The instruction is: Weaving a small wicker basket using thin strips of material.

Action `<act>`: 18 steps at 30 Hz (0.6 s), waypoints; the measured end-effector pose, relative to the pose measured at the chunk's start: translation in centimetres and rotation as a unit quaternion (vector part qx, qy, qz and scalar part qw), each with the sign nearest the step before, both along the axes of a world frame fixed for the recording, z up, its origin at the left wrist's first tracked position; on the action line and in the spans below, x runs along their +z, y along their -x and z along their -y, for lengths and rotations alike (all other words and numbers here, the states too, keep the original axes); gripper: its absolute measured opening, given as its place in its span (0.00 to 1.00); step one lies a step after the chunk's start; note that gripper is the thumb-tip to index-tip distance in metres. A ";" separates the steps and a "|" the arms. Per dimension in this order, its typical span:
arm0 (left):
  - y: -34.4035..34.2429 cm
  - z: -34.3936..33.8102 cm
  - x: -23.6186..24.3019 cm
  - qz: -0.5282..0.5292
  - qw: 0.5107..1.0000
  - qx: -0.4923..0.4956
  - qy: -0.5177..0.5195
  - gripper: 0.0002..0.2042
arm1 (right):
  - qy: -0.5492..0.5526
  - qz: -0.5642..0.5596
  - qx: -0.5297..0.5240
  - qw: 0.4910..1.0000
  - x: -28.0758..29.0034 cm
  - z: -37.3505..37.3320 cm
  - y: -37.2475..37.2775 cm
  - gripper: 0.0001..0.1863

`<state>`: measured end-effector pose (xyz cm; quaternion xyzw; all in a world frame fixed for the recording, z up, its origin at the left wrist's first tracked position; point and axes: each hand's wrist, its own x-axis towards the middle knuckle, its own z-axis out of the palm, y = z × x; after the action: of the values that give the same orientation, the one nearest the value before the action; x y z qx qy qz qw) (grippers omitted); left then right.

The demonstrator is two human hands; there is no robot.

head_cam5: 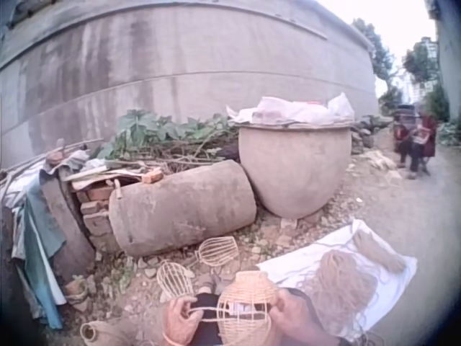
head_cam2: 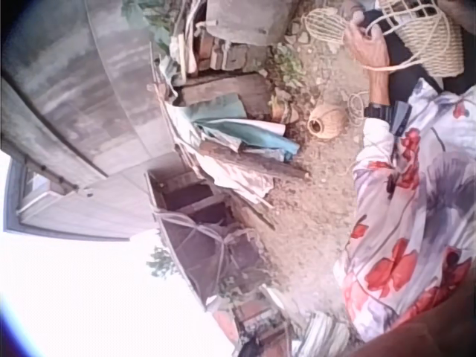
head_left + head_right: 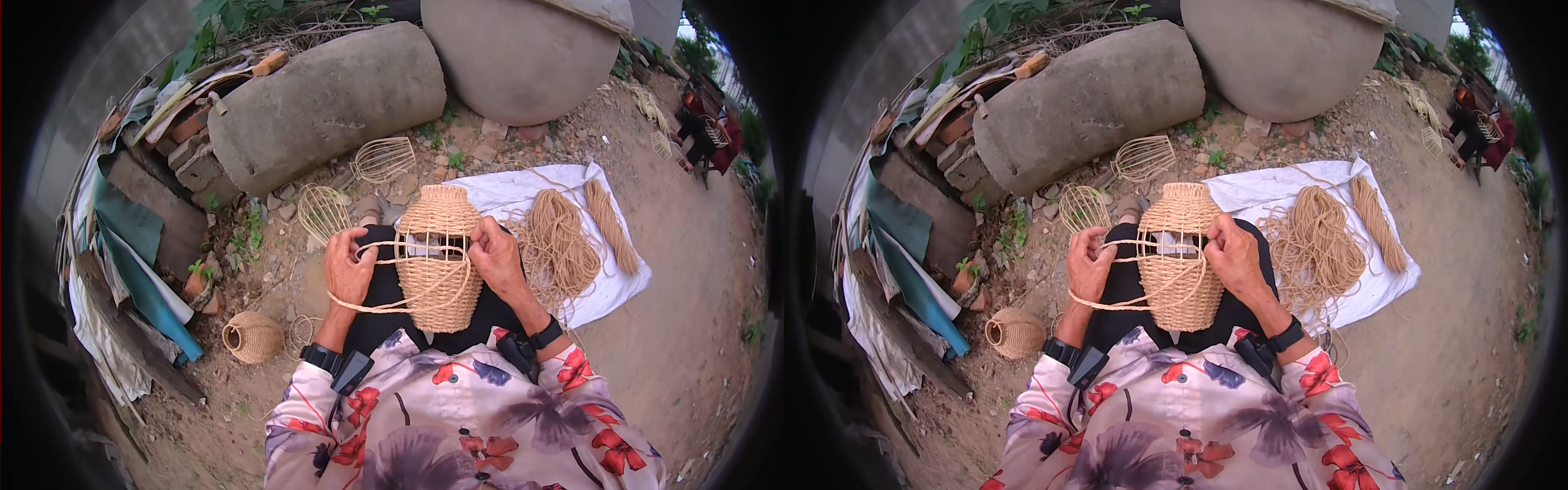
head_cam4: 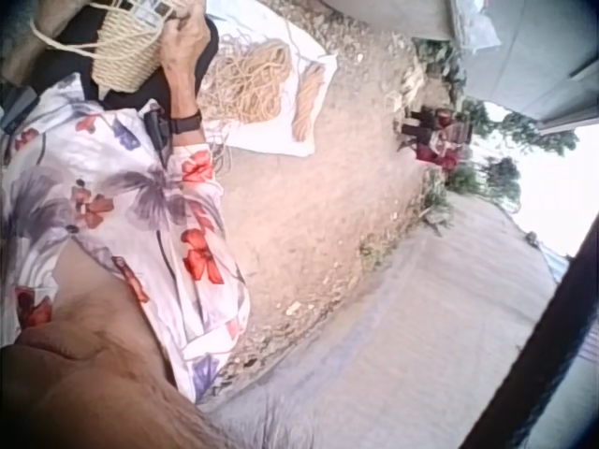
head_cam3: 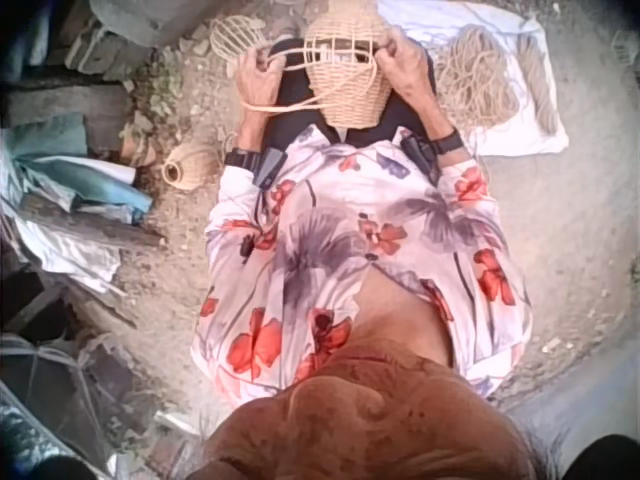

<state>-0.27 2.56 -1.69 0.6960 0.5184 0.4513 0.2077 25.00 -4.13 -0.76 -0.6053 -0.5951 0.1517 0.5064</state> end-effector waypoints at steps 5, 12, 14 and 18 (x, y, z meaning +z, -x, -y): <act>-3.0 2.2 4.9 -0.191 0.948 -0.125 -0.221 0.10 | 0.028 -0.004 0.017 0.999 0.7 0.3 0.3 0.05; -4.3 1.9 5.3 -0.215 0.948 -0.053 -0.230 0.09 | 0.025 -0.016 0.022 0.999 0.5 0.5 0.4 0.05; -4.1 1.6 4.6 -0.209 0.956 -0.068 -0.196 0.08 | 0.020 -0.013 0.024 0.999 0.4 0.6 0.4 0.05; -3.6 1.3 3.7 -0.190 0.961 -0.111 -0.165 0.08 | 0.016 -0.017 0.022 0.999 0.1 0.3 0.4 0.05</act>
<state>3.32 1.28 1.98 0.8469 0.3859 0.3640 0.0365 24.64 -4.45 -0.67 -0.5974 -0.5973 0.1828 0.5029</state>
